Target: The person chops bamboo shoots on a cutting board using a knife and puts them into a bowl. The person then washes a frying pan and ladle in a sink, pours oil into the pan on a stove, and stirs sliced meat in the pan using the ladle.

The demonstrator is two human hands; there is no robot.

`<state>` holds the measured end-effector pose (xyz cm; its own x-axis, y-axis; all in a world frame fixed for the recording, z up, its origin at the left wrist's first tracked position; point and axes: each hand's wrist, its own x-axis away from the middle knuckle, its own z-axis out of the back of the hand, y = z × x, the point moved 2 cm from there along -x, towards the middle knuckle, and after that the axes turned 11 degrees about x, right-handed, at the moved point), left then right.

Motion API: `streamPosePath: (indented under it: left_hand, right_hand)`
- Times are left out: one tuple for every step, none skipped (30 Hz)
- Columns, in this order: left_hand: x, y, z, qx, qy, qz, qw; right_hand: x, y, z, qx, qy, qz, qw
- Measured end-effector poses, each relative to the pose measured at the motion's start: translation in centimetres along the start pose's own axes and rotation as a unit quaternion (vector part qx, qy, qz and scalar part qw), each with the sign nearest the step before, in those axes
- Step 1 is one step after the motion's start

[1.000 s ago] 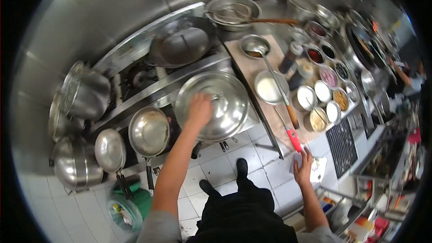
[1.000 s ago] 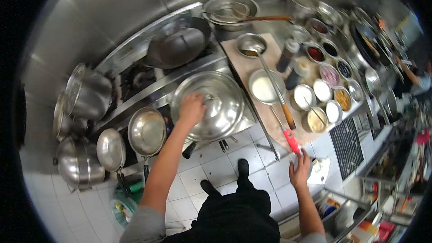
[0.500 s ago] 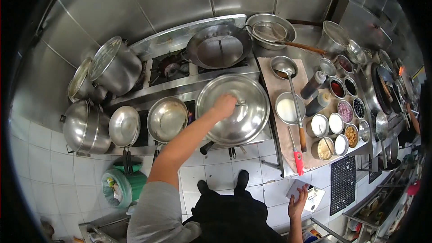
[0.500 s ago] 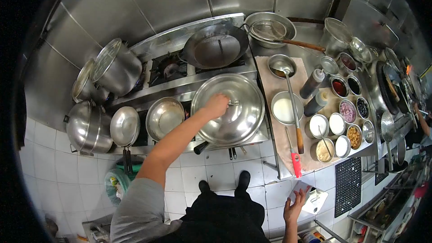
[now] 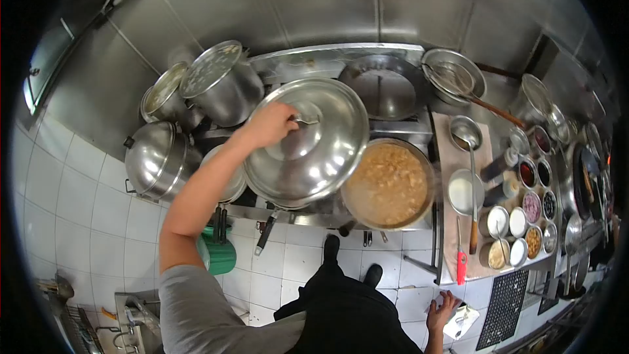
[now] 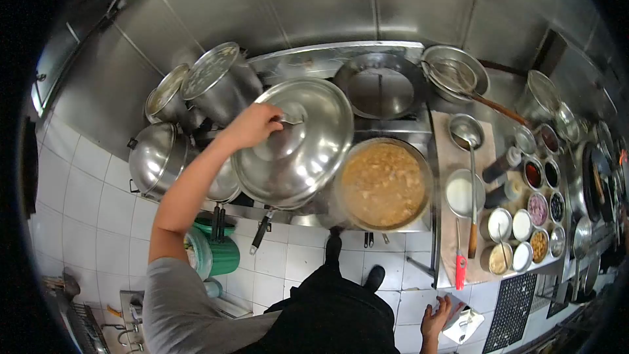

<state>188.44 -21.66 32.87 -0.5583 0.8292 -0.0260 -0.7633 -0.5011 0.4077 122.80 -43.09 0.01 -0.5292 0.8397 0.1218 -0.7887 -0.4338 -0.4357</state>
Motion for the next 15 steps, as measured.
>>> streamPosePath:
  left_hand:
    - [0.3, -1.9, 2.1, -0.007, 0.006, 0.006, 1.000]
    - [0.5, -3.9, 4.3, -0.007, 0.008, 0.022, 1.000]
    - [0.7, -5.8, 6.7, -0.015, 0.017, 0.038, 0.999]
    - [0.7, -7.4, 9.2, -0.017, 0.025, 0.056, 0.998]
    - [0.6, -9.4, 11.4, -0.025, 0.034, 0.080, 0.996]
    - [0.4, -10.9, 13.8, -0.030, 0.039, 0.103, 0.993]
    - [0.0, -14.6, 15.4, -0.048, 0.075, 0.074, 0.993]
    - [-0.6, -17.2, 17.2, -0.072, 0.071, 0.086, 0.991]
    - [-1.1, -19.6, 18.8, -0.096, 0.067, 0.097, 0.988]
    - [-1.6, -22.1, 20.1, -0.108, 0.077, 0.114, 0.985]
    - [-2.2, -24.8, 21.2, -0.120, 0.086, 0.131, 0.980]
    - [-2.9, -27.2, 22.2, -0.130, 0.095, 0.146, 0.976]
    - [-3.6, -29.6, 23.0, -0.143, 0.098, 0.161, 0.972]
    - [-4.3, -31.8, 23.6, -0.154, 0.103, 0.175, 0.967]
    - [-5.0, -33.7, 24.2, -0.166, 0.110, 0.194, 0.961]
  right_hand:
    - [-0.1, -1.2, -0.2, -0.011, -0.018, -0.009, 1.000]
    - [-0.1, -2.7, -0.4, -0.021, -0.034, -0.019, 0.999]
    - [0.0, -3.6, -0.8, -0.031, -0.049, -0.031, 0.998]
    - [0.1, -2.1, -3.0, -0.009, -0.031, 0.016, 0.999]
    - [0.3, -2.3, -3.7, -0.007, -0.053, 0.016, 0.998]
    - [0.4, -2.9, -4.4, -0.005, -0.075, 0.016, 0.997]
    - [0.7, -3.4, -5.2, -0.003, -0.095, 0.014, 0.995]
    - [1.2, -3.1, -6.6, -0.015, -0.056, 0.035, 0.998]
    - [1.6, -3.0, -7.5, -0.010, -0.078, 0.021, 0.997]
    - [1.7, -3.0, -8.3, -0.007, -0.100, 0.007, 0.995]
    - [2.3, -2.6, -9.1, -0.003, -0.123, -0.009, 0.992]
    - [3.7, -0.5, -11.1, 0.011, -0.132, -0.020, 0.991]
    - [5.4, 2.1, -13.8, 0.025, -0.140, -0.033, 0.989]
    - [6.2, 2.8, -15.5, 0.040, -0.149, -0.045, 0.987]
    - [6.5, 1.5, -14.7, 0.030, -0.158, 0.000, 0.987]
